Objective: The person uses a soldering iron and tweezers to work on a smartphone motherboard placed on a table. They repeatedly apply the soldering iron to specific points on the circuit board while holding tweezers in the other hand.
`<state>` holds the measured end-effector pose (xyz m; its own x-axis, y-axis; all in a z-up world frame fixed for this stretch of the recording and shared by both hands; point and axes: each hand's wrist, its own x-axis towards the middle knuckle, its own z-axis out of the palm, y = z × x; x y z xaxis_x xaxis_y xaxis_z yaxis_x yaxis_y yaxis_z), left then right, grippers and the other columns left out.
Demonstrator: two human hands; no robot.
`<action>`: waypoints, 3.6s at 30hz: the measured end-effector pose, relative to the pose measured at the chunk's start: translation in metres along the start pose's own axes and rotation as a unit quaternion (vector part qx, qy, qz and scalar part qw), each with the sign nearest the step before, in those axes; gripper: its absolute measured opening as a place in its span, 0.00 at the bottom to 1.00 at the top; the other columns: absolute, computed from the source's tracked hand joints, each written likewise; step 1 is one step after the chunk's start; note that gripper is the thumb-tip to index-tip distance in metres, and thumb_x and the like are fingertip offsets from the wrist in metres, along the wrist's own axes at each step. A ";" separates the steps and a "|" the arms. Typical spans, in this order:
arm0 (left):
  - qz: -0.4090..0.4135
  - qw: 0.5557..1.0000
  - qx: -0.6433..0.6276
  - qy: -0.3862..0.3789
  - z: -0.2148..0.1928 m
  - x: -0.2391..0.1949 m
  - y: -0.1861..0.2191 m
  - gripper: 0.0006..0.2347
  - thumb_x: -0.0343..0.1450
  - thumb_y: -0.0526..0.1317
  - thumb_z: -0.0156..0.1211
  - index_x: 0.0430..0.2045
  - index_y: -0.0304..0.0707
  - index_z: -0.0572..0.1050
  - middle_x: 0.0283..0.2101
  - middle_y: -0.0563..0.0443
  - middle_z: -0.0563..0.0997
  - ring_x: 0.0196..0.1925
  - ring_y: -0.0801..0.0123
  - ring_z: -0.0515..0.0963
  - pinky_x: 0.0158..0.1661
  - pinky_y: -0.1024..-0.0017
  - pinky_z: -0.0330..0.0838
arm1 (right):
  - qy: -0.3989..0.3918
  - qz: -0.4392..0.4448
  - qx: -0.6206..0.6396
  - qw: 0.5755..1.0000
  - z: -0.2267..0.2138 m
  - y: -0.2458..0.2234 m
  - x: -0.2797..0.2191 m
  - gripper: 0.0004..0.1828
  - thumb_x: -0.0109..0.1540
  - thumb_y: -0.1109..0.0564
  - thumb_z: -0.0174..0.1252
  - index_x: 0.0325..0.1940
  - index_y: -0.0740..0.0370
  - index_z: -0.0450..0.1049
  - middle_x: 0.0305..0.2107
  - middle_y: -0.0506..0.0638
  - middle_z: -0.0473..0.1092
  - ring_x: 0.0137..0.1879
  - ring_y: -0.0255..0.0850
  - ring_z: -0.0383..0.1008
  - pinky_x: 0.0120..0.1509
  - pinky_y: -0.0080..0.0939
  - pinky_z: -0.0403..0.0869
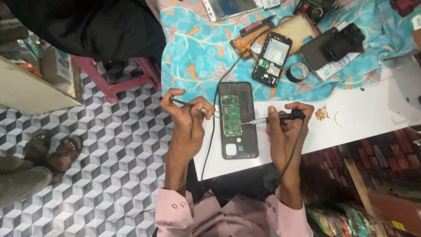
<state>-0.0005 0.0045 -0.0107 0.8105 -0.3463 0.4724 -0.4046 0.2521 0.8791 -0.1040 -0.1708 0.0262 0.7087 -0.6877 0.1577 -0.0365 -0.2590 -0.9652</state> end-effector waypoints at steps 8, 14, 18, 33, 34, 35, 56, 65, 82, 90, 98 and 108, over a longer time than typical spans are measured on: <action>0.016 1.000 0.019 -0.012 -0.003 -0.001 -0.004 0.08 0.86 0.38 0.33 0.51 0.40 0.43 0.29 0.49 0.73 0.30 0.72 0.70 0.43 0.76 0.67 | -0.007 0.040 0.071 0.997 -0.005 -0.004 0.005 0.17 0.69 0.60 0.58 0.53 0.58 0.55 0.23 0.45 0.65 0.25 0.28 0.63 0.27 0.29 0.61; -0.015 1.000 -0.015 -0.009 -0.002 -0.002 -0.004 0.11 0.86 0.36 0.38 0.52 0.39 0.42 0.28 0.48 0.73 0.30 0.71 0.70 0.41 0.76 0.67 | -0.008 0.063 0.130 0.989 -0.008 0.001 0.013 0.17 0.68 0.61 0.59 0.51 0.57 0.55 0.20 0.44 0.62 0.22 0.28 0.59 0.24 0.29 0.56; -0.022 1.000 0.000 -0.012 -0.005 -0.006 -0.003 0.10 0.85 0.34 0.36 0.53 0.42 0.43 0.30 0.51 0.74 0.31 0.71 0.70 0.36 0.76 0.67 | -0.028 0.044 0.109 0.993 -0.010 0.004 0.009 0.17 0.70 0.61 0.58 0.52 0.57 0.55 0.23 0.45 0.65 0.25 0.29 0.62 0.27 0.29 0.60; 0.051 0.995 0.085 -0.021 -0.001 -0.020 -0.008 0.06 0.86 0.33 0.35 0.54 0.43 0.50 0.40 0.48 0.65 0.30 0.69 0.70 0.40 0.73 0.69 | -0.026 0.013 0.066 0.997 -0.007 0.004 0.004 0.15 0.71 0.61 0.57 0.52 0.59 0.55 0.24 0.47 0.66 0.26 0.31 0.66 0.29 0.30 0.64; 0.043 0.997 0.064 -0.016 -0.002 -0.017 -0.009 0.07 0.86 0.32 0.36 0.54 0.41 0.48 0.40 0.47 0.65 0.29 0.69 0.70 0.40 0.72 0.69 | -0.027 0.016 0.064 0.997 -0.006 0.004 0.005 0.16 0.70 0.61 0.57 0.51 0.59 0.55 0.23 0.47 0.66 0.25 0.31 0.66 0.28 0.30 0.65; 0.035 0.998 0.043 -0.011 -0.003 -0.013 -0.008 0.08 0.85 0.32 0.37 0.53 0.39 0.47 0.41 0.46 0.64 0.28 0.69 0.70 0.40 0.71 0.70 | -0.027 0.020 0.062 0.997 -0.005 0.002 0.007 0.16 0.70 0.61 0.58 0.51 0.59 0.55 0.22 0.47 0.66 0.25 0.31 0.66 0.28 0.30 0.65; -0.005 0.999 0.043 -0.015 -0.003 0.001 0.001 0.09 0.86 0.37 0.35 0.52 0.37 0.43 0.29 0.50 0.71 0.30 0.71 0.71 0.42 0.77 0.67 | -0.036 0.019 0.066 0.997 -0.007 0.000 0.009 0.14 0.70 0.61 0.56 0.48 0.59 0.55 0.22 0.47 0.65 0.24 0.31 0.67 0.27 0.30 0.65; 0.022 0.994 0.098 -0.029 -0.007 0.000 0.000 0.08 0.86 0.36 0.33 0.53 0.37 0.44 0.28 0.50 0.71 0.29 0.72 0.70 0.50 0.74 0.64 | -0.049 0.016 0.064 0.997 -0.006 0.002 0.008 0.14 0.71 0.60 0.55 0.50 0.59 0.54 0.22 0.47 0.65 0.25 0.31 0.66 0.28 0.31 0.65; 0.015 0.999 0.043 -0.027 -0.007 -0.001 -0.005 0.08 0.87 0.35 0.33 0.49 0.40 0.42 0.28 0.51 0.72 0.27 0.74 0.70 0.40 0.78 0.67 | -0.027 0.016 0.061 0.998 -0.004 -0.002 0.004 0.12 0.72 0.60 0.51 0.51 0.59 0.53 0.21 0.47 0.65 0.24 0.31 0.65 0.28 0.31 0.65; 0.000 1.000 0.016 -0.017 -0.004 -0.001 -0.005 0.08 0.85 0.36 0.35 0.48 0.40 0.43 0.28 0.50 0.71 0.28 0.73 0.70 0.39 0.78 0.66 | -0.039 0.018 0.070 0.997 -0.006 -0.002 0.004 0.12 0.73 0.59 0.52 0.51 0.58 0.54 0.22 0.46 0.63 0.25 0.31 0.65 0.29 0.31 0.65; 0.001 0.999 0.042 -0.020 -0.005 -0.001 0.000 0.08 0.86 0.37 0.33 0.48 0.39 0.43 0.29 0.50 0.71 0.30 0.73 0.70 0.40 0.78 0.66 | -0.039 0.014 0.052 0.998 -0.005 -0.005 0.002 0.11 0.73 0.59 0.52 0.51 0.58 0.54 0.22 0.46 0.64 0.26 0.30 0.66 0.29 0.30 0.65; 0.061 0.962 0.262 -0.040 -0.009 0.002 0.004 0.06 0.82 0.34 0.30 0.36 0.46 0.55 0.24 0.50 0.71 0.37 0.65 0.68 0.56 0.66 0.56 | -0.015 0.003 0.036 0.999 -0.003 0.000 0.004 0.12 0.70 0.60 0.52 0.49 0.60 0.55 0.21 0.47 0.65 0.24 0.30 0.65 0.27 0.31 0.65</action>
<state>0.0033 0.0129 -0.0064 0.7167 -0.4175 0.5586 -0.6696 -0.1882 0.7185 -0.1032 -0.1756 0.0276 0.7289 -0.6688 0.1465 0.0087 -0.2049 -0.9787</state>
